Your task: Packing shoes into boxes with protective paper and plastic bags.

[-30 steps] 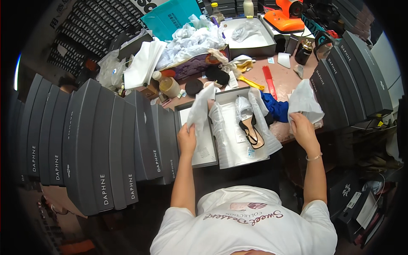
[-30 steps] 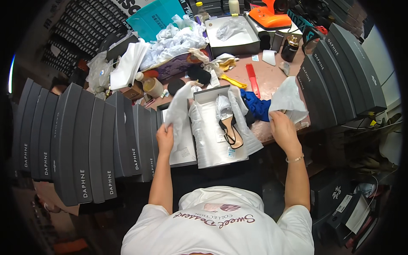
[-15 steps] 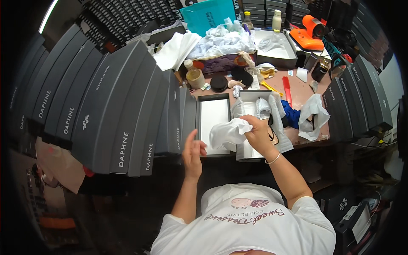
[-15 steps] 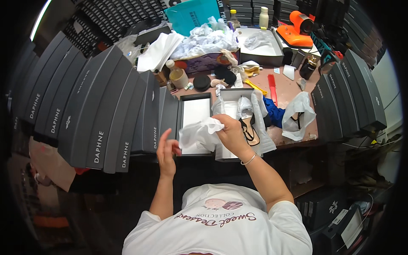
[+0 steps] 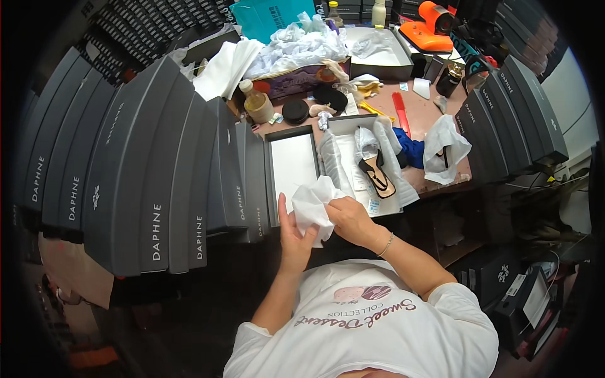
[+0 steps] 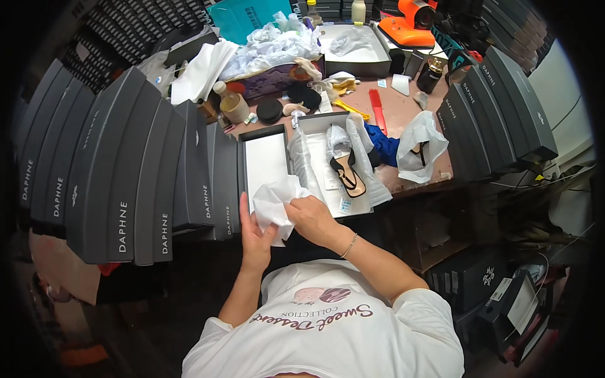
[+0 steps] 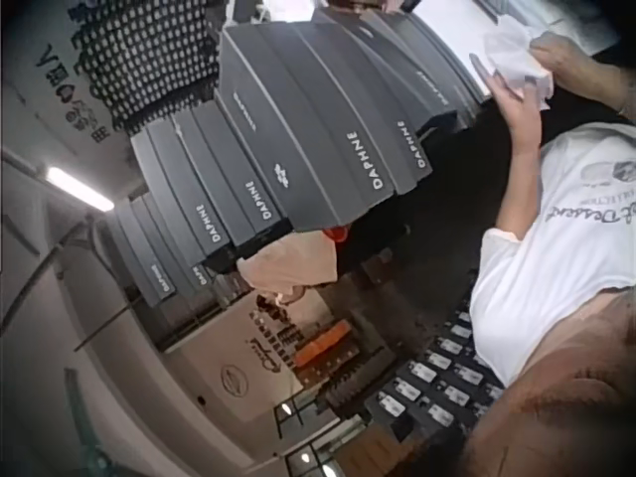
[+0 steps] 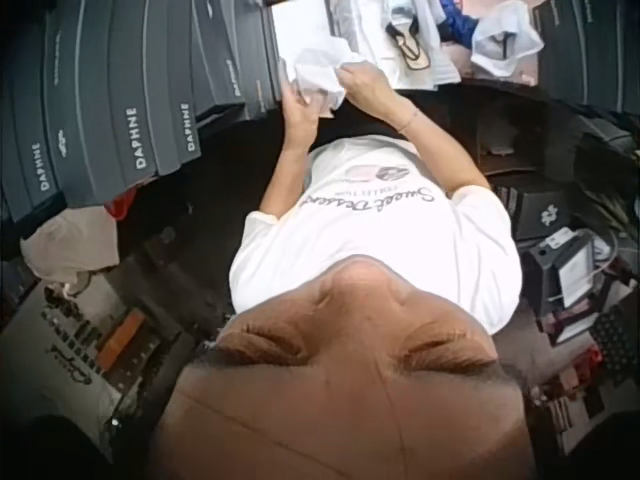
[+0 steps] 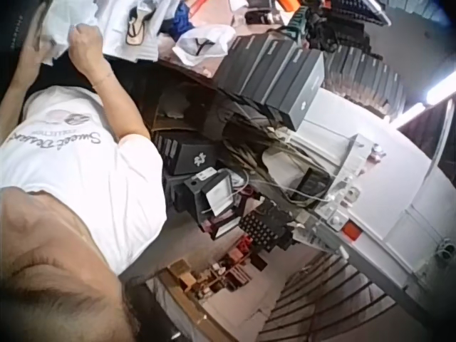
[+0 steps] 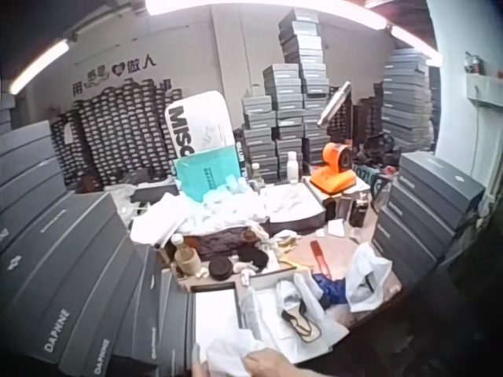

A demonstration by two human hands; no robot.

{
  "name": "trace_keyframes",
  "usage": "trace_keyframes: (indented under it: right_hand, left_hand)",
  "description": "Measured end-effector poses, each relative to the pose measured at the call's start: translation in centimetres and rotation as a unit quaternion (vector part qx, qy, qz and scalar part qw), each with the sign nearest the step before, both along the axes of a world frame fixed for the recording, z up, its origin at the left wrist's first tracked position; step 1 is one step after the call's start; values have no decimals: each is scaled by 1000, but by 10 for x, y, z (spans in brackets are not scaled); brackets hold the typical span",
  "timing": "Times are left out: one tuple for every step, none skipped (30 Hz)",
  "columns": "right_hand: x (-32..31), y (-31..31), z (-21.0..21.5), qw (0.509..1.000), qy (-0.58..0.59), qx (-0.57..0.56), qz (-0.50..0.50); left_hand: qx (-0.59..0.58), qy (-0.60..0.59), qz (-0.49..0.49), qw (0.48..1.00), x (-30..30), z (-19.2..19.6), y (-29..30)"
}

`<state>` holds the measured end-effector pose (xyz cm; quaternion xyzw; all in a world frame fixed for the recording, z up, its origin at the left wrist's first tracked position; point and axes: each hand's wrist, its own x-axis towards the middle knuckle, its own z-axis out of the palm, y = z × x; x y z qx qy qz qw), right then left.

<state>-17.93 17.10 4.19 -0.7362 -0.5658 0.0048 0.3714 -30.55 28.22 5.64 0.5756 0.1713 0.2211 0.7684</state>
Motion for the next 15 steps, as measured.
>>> trace_keyframes:
  right_hand:
    - [2, -4, 1, 1000, 8, -4, -2]
    - [8, -10, 6, 999, 11, -16, 38]
    - [17, -14, 15, 1000, 1, -1, 25]
    - [28, -19, 29, 1000, -11, 13, 6]
    - [41, -23, 35, 999, -24, 27, -13]
    - [57, -31, 27, 997, -20, -44, -68]
    - [72, -39, 18, 986, -11, -115, -118]
    - [82, -34, 20, 952, 53, -253, -161]
    - [85, -42, -3, 941, 17, -290, -175]
    - [91, -44, -42, 929, -24, -321, -181]
    - [99, -42, -64, 917, -66, -349, -180]
    - [94, -37, -63, 917, -103, -336, -188]
    - [85, -31, -56, 918, -141, -319, -190]
    - [85, -27, -51, 919, -100, -315, -213]
    - [89, -26, -54, 926, -65, -292, -230]
  left_hand:
    - [66, 15, 39, 997, 5, -6, 4]
    - [129, 29, 77, 988, 9, -20, 14]
    - [192, 42, 113, 974, 11, -28, 25]
    - [219, 16, 176, 960, 18, -19, 36]
    - [243, -12, 238, 940, 26, -6, 47]
    - [245, -69, 264, 930, 31, 17, 47]
    - [245, -125, 293, 916, 36, 34, 47]
    - [350, -113, 285, 885, 41, 39, 53]
    - [452, -102, 276, 842, 50, 42, 58]
    - [581, -112, 251, 766, 74, 35, 66]
    - [584, -11, 156, 797, 92, 36, 62]
    - [547, 38, 88, 831, 102, 25, 62]
    - [557, 46, 54, 827, 105, 0, 72]
    - [510, 90, 22, 855, 106, -15, 71]
    - [483, 69, 37, 872, 105, -37, 74]
